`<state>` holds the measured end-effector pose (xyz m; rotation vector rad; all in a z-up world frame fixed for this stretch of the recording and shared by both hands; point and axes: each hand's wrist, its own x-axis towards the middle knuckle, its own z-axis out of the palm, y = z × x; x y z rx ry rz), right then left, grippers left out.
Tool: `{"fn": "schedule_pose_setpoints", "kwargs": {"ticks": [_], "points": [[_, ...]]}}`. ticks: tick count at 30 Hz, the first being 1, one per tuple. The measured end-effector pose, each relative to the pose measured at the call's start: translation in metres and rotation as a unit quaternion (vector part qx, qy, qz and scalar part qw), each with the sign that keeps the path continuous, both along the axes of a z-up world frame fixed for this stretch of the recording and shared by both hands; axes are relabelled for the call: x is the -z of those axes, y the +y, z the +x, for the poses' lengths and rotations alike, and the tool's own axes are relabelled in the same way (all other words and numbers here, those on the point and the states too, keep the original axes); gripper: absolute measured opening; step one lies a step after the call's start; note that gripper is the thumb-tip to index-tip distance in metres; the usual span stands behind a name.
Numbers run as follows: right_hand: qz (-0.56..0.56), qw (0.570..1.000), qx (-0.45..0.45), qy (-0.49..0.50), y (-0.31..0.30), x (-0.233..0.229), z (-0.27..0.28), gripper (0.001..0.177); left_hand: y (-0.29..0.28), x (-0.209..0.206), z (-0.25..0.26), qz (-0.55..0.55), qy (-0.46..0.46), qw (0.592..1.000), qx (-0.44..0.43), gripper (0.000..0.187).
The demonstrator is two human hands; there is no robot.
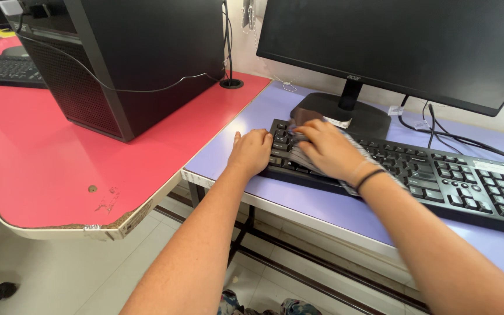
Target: The person wipes the underside of a keyboard with a cloth, then cleans the monitor screen and stand. They proceed to wipe the top and sides of the computer tower, followed by the monitor screen and stand again. Finally, the person wipes the keyboard and the desk surface.
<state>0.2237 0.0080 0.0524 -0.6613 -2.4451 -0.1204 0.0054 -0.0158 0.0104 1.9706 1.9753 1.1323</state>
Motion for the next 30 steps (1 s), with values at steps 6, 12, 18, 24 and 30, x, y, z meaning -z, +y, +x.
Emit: {"fn": "schedule_pose_setpoints", "kwargs": {"ticks": [6, 12, 18, 24, 30], "points": [[-0.007, 0.991, 0.126, -0.031, 0.002, 0.004, 0.087, 0.042, -0.001, -0.001, 0.001, 0.025, 0.003, 1.0, 0.005, 0.042], [0.004, 0.976, 0.218, -0.028, -0.001, 0.016, 0.188, 0.049, -0.002, -0.001, 0.001, 0.01, -0.01, 1.0, 0.006, 0.043], [0.022, 0.93, 0.363, -0.047, -0.003, 0.025, 0.203, 0.049, 0.001, 0.004, 0.001, 0.021, -0.001, 1.0, 0.007, 0.042], [-0.054, 0.975, 0.215, 0.002, 0.002, 0.011, 0.141, 0.043, 0.003, 0.004, 0.0, 0.015, -0.005, 1.0, 0.01, 0.041], [0.002, 0.996, 0.093, -0.016, 0.003, 0.008, 0.021, 0.037, 0.007, 0.009, -0.002, 0.03, 0.004, 0.999, 0.012, 0.04]]}}
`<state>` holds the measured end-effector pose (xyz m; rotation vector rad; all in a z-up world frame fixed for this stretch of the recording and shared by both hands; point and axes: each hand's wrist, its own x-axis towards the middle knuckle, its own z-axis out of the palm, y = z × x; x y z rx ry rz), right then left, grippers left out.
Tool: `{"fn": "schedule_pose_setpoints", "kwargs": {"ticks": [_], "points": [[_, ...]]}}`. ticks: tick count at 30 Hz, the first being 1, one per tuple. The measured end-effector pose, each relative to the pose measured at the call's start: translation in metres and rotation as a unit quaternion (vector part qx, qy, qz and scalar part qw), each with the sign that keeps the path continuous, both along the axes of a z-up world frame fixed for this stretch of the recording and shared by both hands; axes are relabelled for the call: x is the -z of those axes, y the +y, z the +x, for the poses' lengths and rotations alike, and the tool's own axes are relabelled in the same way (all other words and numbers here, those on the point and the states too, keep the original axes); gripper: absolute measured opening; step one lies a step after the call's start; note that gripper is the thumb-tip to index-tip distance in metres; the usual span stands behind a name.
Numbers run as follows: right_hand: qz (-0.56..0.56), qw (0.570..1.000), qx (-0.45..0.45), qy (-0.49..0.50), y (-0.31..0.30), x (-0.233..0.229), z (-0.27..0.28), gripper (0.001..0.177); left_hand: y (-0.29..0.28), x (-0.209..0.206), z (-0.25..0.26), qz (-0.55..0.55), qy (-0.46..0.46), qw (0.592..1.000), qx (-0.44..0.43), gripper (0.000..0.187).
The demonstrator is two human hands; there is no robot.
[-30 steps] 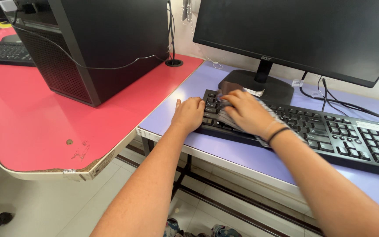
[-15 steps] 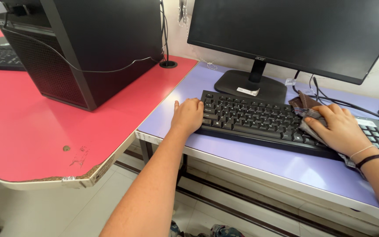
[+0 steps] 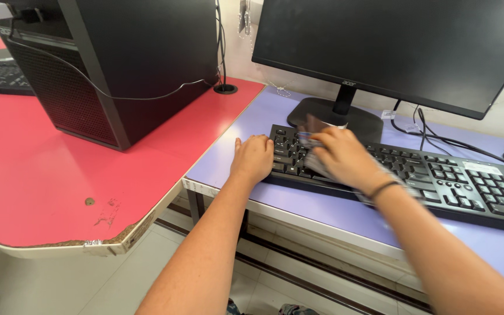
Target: The person wipes the underside of a keyboard with a cloth, then cleans the monitor screen and stand. They proceed to wipe the top and sides of the computer tower, followed by the monitor screen and stand again. Finally, the person wipes the keyboard and the desk surface.
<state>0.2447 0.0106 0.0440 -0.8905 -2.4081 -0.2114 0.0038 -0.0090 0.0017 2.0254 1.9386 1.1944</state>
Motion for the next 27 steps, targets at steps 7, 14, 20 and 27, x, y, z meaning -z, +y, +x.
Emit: {"fn": "schedule_pose_setpoints", "kwargs": {"ticks": [7, 14, 20, 27], "points": [[-0.047, 0.995, -0.072, 0.039, 0.004, -0.001, -0.092, 0.036, 0.017, 0.015, -0.007, 0.037, 0.028, 0.999, -0.002, 0.038], [0.059, 0.998, -0.002, 0.019, -0.006, 0.0, -0.049, 0.039, 0.001, -0.001, -0.002, -0.001, -0.001, 1.0, -0.001, 0.04], [0.008, 0.99, 0.139, -0.018, -0.005, -0.001, 0.059, 0.035, -0.01, -0.011, 0.001, -0.023, -0.014, 1.0, -0.003, 0.043], [0.033, 0.967, 0.254, -0.01, 0.0, 0.024, 0.22, 0.04, -0.006, -0.007, 0.0, -0.025, -0.02, 0.999, -0.004, 0.044]]}}
